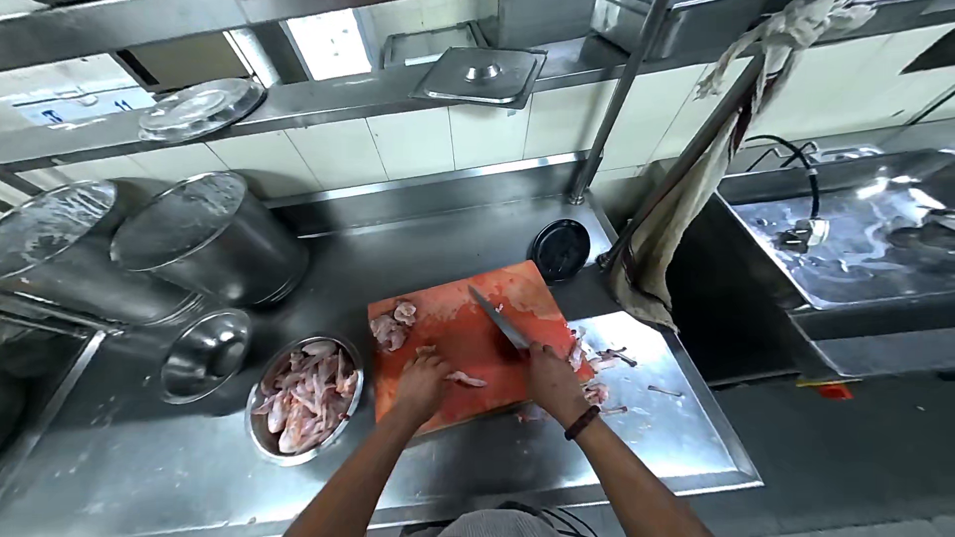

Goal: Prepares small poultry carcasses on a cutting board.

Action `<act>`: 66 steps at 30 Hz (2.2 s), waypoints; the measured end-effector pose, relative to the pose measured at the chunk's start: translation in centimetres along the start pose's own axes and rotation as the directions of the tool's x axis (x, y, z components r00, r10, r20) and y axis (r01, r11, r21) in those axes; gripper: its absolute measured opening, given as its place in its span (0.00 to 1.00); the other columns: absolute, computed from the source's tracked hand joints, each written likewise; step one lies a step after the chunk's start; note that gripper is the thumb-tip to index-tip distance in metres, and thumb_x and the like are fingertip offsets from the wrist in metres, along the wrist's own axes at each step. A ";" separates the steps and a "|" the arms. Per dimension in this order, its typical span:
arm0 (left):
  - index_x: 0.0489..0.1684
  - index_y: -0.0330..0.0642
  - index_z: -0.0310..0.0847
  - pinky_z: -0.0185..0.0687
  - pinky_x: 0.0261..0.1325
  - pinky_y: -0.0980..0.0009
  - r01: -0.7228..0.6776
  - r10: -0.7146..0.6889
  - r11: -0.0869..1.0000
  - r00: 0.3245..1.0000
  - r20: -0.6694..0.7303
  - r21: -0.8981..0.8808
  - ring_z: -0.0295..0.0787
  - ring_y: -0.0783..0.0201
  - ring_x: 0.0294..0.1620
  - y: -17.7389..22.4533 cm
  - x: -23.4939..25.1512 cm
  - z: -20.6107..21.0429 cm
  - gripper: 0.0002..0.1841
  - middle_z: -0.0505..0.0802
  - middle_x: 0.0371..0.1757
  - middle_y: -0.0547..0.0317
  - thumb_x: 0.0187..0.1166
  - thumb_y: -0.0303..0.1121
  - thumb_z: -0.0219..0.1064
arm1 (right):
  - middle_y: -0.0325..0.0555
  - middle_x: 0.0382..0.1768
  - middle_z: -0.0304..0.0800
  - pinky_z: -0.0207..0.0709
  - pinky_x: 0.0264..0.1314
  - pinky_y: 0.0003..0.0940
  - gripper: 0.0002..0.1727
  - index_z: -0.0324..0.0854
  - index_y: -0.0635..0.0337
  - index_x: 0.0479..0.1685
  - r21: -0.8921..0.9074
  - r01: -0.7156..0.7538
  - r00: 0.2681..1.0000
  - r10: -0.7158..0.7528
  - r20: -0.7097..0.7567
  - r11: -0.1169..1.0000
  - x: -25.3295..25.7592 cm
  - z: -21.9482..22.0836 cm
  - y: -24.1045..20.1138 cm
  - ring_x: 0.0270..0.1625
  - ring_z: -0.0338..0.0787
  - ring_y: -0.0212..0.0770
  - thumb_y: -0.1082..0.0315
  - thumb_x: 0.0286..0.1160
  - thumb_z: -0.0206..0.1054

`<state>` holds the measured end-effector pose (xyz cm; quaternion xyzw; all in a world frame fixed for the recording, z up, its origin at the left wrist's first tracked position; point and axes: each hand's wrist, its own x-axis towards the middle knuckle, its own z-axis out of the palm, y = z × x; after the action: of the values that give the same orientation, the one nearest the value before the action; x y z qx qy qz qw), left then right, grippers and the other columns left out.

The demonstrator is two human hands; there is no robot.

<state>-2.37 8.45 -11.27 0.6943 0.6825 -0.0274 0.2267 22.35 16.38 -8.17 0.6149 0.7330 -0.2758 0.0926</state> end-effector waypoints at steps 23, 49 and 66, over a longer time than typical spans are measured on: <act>0.58 0.46 0.90 0.78 0.78 0.59 0.052 -0.064 0.986 0.995 -0.074 -0.157 0.87 0.58 0.70 1.2 -0.7 2.4 0.15 0.92 0.63 0.56 0.85 0.40 0.62 | 0.60 0.59 0.87 0.88 0.51 0.56 0.22 0.65 0.51 0.80 -0.028 0.093 0.948 -0.080 0.308 0.995 -10.9 6.0 -0.6 0.52 0.94 0.61 0.58 0.91 0.49; 0.51 0.46 0.93 0.86 0.70 0.59 -0.031 -0.094 0.967 0.880 -0.467 -0.253 0.92 0.60 0.62 -0.6 -8.2 6.0 0.12 0.96 0.55 0.58 0.82 0.34 0.63 | 0.61 0.51 0.90 0.86 0.53 0.59 0.23 0.69 0.57 0.76 0.103 -0.009 0.972 -0.015 0.232 0.995 -11.1 8.6 3.7 0.52 0.94 0.62 0.54 0.91 0.49; 0.63 0.44 0.88 0.85 0.68 0.50 0.423 -0.535 0.761 0.838 -0.106 -0.491 0.92 0.54 0.58 -1.5 -4.2 1.9 0.17 0.95 0.55 0.50 0.83 0.40 0.66 | 0.56 0.48 0.91 0.87 0.49 0.55 0.20 0.72 0.56 0.72 0.172 -0.094 0.993 0.081 0.083 0.981 -10.7 9.1 5.6 0.47 0.95 0.57 0.57 0.89 0.54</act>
<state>-3.57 3.83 -11.98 0.4215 0.8476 0.1572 0.2814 28.29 3.10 -12.34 0.6415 0.6740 -0.3580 0.0778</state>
